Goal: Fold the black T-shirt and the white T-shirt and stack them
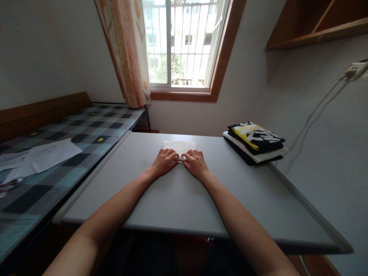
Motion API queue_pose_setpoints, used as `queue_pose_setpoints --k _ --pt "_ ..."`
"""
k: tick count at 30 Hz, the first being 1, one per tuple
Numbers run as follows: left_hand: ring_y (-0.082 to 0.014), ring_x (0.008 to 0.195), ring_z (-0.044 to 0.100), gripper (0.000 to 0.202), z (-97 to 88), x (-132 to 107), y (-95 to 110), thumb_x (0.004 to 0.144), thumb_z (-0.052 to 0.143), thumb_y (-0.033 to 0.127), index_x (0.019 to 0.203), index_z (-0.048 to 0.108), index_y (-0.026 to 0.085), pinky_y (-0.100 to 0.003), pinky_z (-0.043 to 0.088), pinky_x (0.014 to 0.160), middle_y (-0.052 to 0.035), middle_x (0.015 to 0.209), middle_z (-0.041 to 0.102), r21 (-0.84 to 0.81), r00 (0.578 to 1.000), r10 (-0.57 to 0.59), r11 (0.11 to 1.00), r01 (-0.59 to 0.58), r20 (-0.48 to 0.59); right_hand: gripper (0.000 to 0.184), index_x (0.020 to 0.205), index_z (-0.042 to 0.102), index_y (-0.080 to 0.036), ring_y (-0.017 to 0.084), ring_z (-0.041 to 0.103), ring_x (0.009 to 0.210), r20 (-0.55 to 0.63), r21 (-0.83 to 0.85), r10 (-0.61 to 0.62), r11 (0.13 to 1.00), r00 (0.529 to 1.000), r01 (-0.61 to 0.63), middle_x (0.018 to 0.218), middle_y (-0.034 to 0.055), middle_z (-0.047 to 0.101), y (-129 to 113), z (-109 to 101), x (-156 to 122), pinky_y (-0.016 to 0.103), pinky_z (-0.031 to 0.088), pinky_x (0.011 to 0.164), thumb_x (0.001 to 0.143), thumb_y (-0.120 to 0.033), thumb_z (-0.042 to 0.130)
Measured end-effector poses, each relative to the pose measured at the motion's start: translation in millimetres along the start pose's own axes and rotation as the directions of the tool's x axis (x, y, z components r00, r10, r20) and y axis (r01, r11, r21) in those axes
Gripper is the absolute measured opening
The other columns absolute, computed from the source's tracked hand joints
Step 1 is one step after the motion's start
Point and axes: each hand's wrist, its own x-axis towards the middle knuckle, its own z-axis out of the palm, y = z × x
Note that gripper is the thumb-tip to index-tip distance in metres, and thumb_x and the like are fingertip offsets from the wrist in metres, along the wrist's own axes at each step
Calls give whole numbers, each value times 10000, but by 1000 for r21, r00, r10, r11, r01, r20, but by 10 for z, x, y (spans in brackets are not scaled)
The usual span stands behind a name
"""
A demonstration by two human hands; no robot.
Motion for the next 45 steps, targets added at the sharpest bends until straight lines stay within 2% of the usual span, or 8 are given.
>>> queue_pose_setpoints --k 11,18,21,26,30,34,38,45 --pt "-226 991 561 151 48 50 112 869 618 233 1020 633 241 -395 386 873 -39 1063 658 78 1000 22 997 -22 -9 138 957 677 -215 222 504 929 -33 -35 -96 995 995 95 962 66 641 -70 39 41 356 329 877 899 -224 552" --pt "-209 935 576 150 69 62 124 926 527 242 1025 640 232 -391 376 886 -46 1045 646 91 997 57 994 -62 50 109 937 654 -209 206 515 925 56 55 -61 997 997 58 972 55 616 -17 77 16 313 363 855 853 -205 583" --pt "-224 985 562 208 64 56 113 896 572 249 1097 627 238 -389 384 893 -55 1073 633 37 997 36 999 -38 63 128 946 653 -211 198 517 916 98 72 -37 997 995 30 981 49 614 -30 39 15 304 363 855 851 -196 568" --pt "-234 1036 555 305 -7 23 51 909 545 431 1128 639 241 -403 377 928 -67 1121 624 -47 995 -96 994 98 28 93 858 662 -216 204 514 929 143 71 -11 997 990 1 948 47 631 56 -70 1 321 342 867 837 -203 572" --pt "-217 1140 542 310 -33 -2 -55 979 408 339 1164 635 237 -409 352 984 -67 1250 603 -99 974 -225 970 224 2 154 828 689 -219 239 502 973 142 -16 171 985 975 -171 981 68 655 280 -178 -31 362 318 855 818 -148 552" --pt "-231 1169 550 316 14 -8 -141 951 432 246 1205 619 223 -434 366 1001 -76 1274 607 -135 938 -346 929 344 10 216 814 709 -204 255 507 995 77 -25 330 944 941 -329 996 92 656 401 -244 -39 381 315 858 865 -167 502" --pt "-224 1110 598 305 95 -19 -236 911 469 195 1149 659 219 -416 432 970 -68 1201 646 -246 926 -376 894 375 47 230 939 710 -200 222 530 994 49 83 282 955 958 -285 1029 86 647 282 -215 -5 346 342 868 914 -237 484" --pt "-189 932 664 240 149 -54 -451 891 532 280 975 741 197 -333 518 888 -76 1023 694 -472 950 -309 831 294 49 260 855 708 -203 194 545 892 135 90 186 976 973 -199 920 60 651 164 -169 17 317 367 847 939 -346 508"
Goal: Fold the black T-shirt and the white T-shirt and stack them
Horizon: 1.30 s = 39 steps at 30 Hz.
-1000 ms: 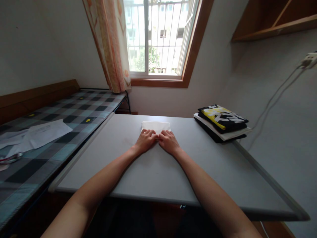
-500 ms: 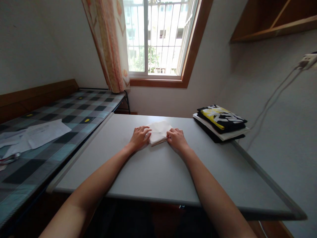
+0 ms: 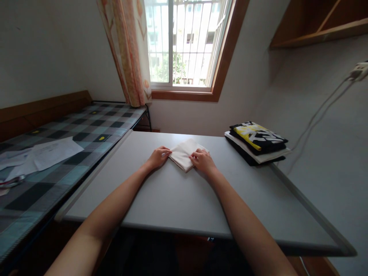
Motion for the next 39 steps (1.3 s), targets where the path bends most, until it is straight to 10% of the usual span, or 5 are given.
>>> queue_pose_setpoints --k 15,24,31,39 --pt "-131 695 603 217 -21 -40 131 855 533 264 916 727 189 -274 501 714 -42 872 649 67 999 23 997 -25 28 275 827 664 -203 220 529 930 -13 -65 82 994 997 -83 932 73 630 18 67 -20 337 353 832 929 -411 515" --pt "-129 625 578 287 5 -78 519 852 568 373 869 753 154 -238 449 613 -26 716 707 -195 925 15 979 65 379 439 829 675 -196 231 553 912 -103 -122 214 966 971 -226 950 106 643 120 -40 -26 362 350 828 986 -458 361" --pt "-269 1209 504 495 143 -113 602 852 622 399 1304 580 203 -438 385 1027 -119 1280 605 208 993 96 972 -109 72 457 1292 574 -179 260 463 1240 -154 -87 19 996 988 -33 1361 143 539 -15 54 -10 388 325 1005 982 -449 375" --pt "-329 1428 268 795 177 -124 546 838 532 637 1493 327 236 -524 230 1124 -117 1540 346 282 946 31 951 -128 323 593 1434 456 -244 297 330 1391 106 -126 66 991 992 -53 1511 123 399 -45 180 -14 502 241 1108 975 -567 264"
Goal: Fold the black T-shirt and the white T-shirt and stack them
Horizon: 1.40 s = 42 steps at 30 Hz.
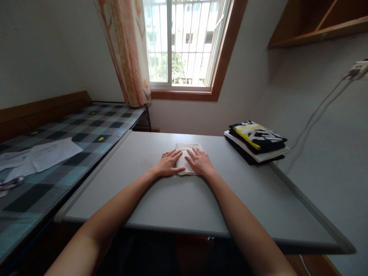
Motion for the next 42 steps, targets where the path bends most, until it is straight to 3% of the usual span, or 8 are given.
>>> queue_pose_setpoints --k 7,16,20,25,30,33,38,42 --pt "-337 1445 222 1015 -48 -19 47 732 567 750 1532 219 231 -513 157 1162 -119 1584 240 -24 996 -12 1000 14 85 575 1454 424 -290 284 307 1409 66 39 59 997 996 -62 1531 77 378 58 -50 13 501 238 1127 979 -562 248" --pt "-346 1446 214 993 -39 -15 33 724 600 697 1528 233 245 -569 130 1166 -91 1583 250 22 995 -19 1000 17 96 562 1446 437 -274 298 322 1397 56 77 68 994 996 -73 1524 77 389 40 -43 -1 525 224 1116 977 -543 283" --pt "-354 1433 241 810 -62 -13 -29 748 657 466 1467 374 225 -587 135 1164 -101 1551 325 151 995 -60 986 72 -84 515 1364 526 -290 292 432 1307 13 104 115 988 993 -115 1434 82 510 122 -114 -11 560 231 1063 984 -535 278" --pt "-316 1354 390 434 -116 -23 -189 873 510 273 1300 554 205 -556 275 1114 -124 1438 480 173 906 -188 948 268 -378 433 1084 715 -260 253 601 1037 -80 70 139 989 987 -134 1102 90 690 230 -248 -31 425 337 932 973 -495 368" --pt "-282 1344 411 443 -133 -27 -58 880 532 516 1221 605 244 -526 215 1154 -74 1389 540 173 947 2 983 57 -321 400 873 748 -232 159 617 748 -19 146 -56 988 998 58 879 50 683 15 -280 -50 278 391 741 963 -453 428" --pt "-263 1403 335 518 -108 -31 56 913 459 539 1325 541 236 -489 167 1181 -71 1468 466 183 969 74 983 -31 -234 428 823 737 -216 162 608 754 -45 152 -65 986 997 71 857 56 679 -138 -244 -52 277 403 733 982 -409 390" --pt "-315 1449 230 850 -14 -40 35 864 432 669 1502 291 126 -532 152 1172 -161 1555 292 192 997 7 981 6 -71 463 1284 605 -186 255 482 1226 -200 82 -21 996 980 38 1312 132 580 -192 -103 -47 381 337 1022 968 -456 399" --pt "-338 1442 240 975 26 -34 5 809 431 752 1503 272 85 -547 198 1154 -190 1555 273 203 1000 -18 979 22 -18 678 1492 352 -142 301 245 1429 -23 48 51 998 998 -50 1556 149 304 -164 16 -40 486 214 1127 964 -564 297"
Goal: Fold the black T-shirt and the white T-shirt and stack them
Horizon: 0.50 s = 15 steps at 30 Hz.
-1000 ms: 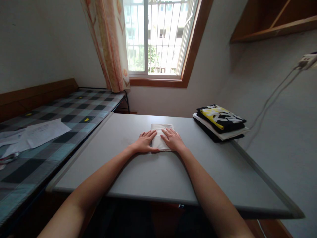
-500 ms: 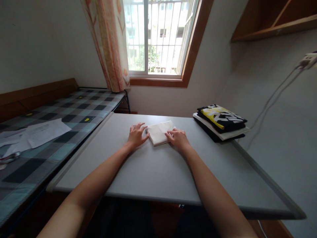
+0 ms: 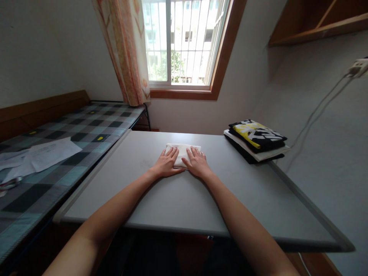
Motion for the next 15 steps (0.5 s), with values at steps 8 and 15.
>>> queue_pose_setpoints --k 8,15 --pt "-334 1437 257 935 -28 3 18 821 445 728 1497 297 99 -513 265 1138 -185 1547 297 -23 1000 -5 1000 6 10 694 1525 284 -177 278 167 1465 147 20 31 999 989 -34 1590 109 225 0 -15 20 478 209 1148 966 -584 225" --pt "-350 1420 291 905 4 6 -8 815 501 697 1485 329 114 -529 304 1113 -195 1526 338 -59 1000 6 998 -8 -25 683 1519 296 -161 300 166 1464 150 68 3 998 989 -13 1585 134 226 43 -9 21 506 226 1139 968 -564 273"
